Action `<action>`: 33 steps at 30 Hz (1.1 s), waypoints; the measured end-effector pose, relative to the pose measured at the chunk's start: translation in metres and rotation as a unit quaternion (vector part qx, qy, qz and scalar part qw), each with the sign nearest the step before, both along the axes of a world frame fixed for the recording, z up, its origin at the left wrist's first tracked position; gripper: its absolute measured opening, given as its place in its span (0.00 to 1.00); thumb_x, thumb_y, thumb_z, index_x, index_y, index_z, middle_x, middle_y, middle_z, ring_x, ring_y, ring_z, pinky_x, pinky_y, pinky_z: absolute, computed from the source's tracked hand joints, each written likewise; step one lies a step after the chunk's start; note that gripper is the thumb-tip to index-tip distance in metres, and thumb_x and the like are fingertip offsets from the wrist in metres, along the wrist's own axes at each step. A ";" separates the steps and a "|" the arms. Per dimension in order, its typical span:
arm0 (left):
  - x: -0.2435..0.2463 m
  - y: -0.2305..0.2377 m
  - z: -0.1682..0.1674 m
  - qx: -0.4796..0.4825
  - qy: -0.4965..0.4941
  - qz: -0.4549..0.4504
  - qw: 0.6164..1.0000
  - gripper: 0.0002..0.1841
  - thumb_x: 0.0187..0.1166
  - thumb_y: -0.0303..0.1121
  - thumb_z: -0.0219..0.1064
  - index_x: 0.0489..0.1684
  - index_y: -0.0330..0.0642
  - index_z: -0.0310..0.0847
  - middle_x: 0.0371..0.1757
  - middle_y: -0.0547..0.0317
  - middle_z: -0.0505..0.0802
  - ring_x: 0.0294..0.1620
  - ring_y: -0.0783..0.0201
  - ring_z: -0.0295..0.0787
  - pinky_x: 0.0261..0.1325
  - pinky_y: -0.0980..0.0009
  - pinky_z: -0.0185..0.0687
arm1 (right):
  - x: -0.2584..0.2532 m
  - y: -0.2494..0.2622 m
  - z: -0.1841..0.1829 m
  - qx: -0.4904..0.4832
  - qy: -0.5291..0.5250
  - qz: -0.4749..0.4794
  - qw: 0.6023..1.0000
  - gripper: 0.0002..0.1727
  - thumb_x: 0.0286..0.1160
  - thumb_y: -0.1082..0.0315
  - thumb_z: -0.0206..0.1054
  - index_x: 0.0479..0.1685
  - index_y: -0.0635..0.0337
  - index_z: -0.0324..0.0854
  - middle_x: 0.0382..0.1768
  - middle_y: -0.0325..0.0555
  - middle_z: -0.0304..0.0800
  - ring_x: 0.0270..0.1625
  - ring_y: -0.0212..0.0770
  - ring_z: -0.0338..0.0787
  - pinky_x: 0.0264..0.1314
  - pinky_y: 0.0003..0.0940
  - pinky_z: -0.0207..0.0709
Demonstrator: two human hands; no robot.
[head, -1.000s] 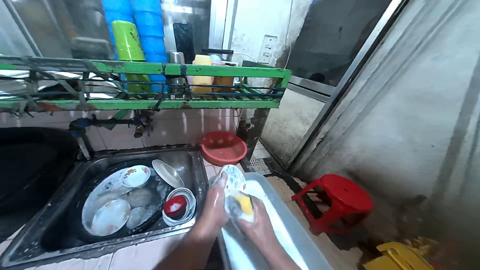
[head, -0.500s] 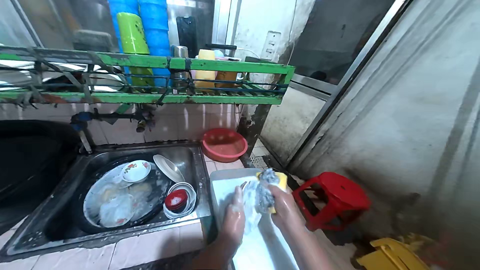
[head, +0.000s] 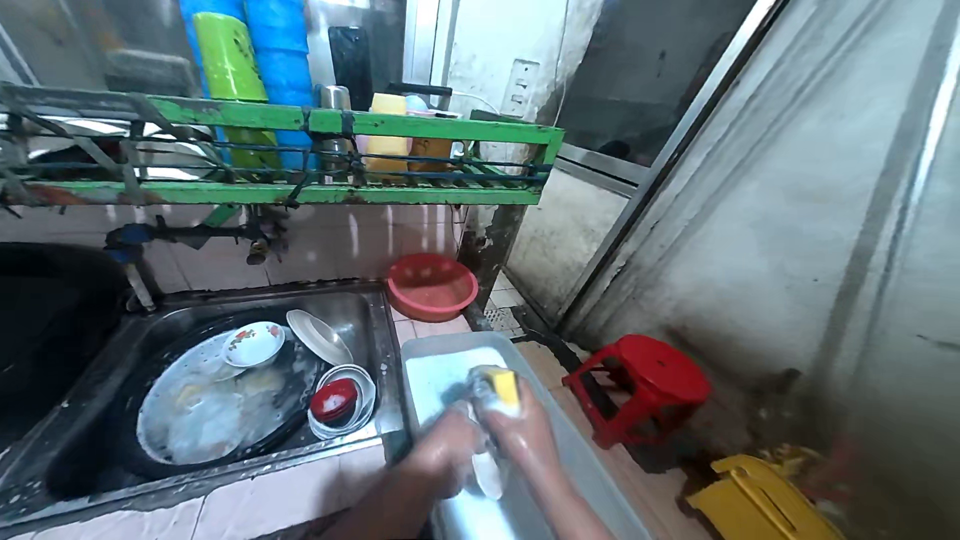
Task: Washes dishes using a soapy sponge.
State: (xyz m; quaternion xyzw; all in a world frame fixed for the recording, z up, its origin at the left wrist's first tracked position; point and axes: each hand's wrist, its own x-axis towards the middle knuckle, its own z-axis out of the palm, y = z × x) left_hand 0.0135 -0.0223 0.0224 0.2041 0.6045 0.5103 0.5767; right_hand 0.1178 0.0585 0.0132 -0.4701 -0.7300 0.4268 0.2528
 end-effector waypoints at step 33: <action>0.032 0.014 0.015 0.167 0.070 0.192 0.965 0.23 0.94 0.35 0.48 0.79 0.27 0.68 0.72 0.38 0.83 0.73 0.58 0.80 0.77 0.64 0.73 | -0.019 -0.013 -0.008 -0.012 0.284 -0.087 0.955 0.43 0.55 0.70 0.70 0.78 0.78 0.60 0.58 0.55 0.85 0.55 0.32 0.89 0.58 0.30 0.85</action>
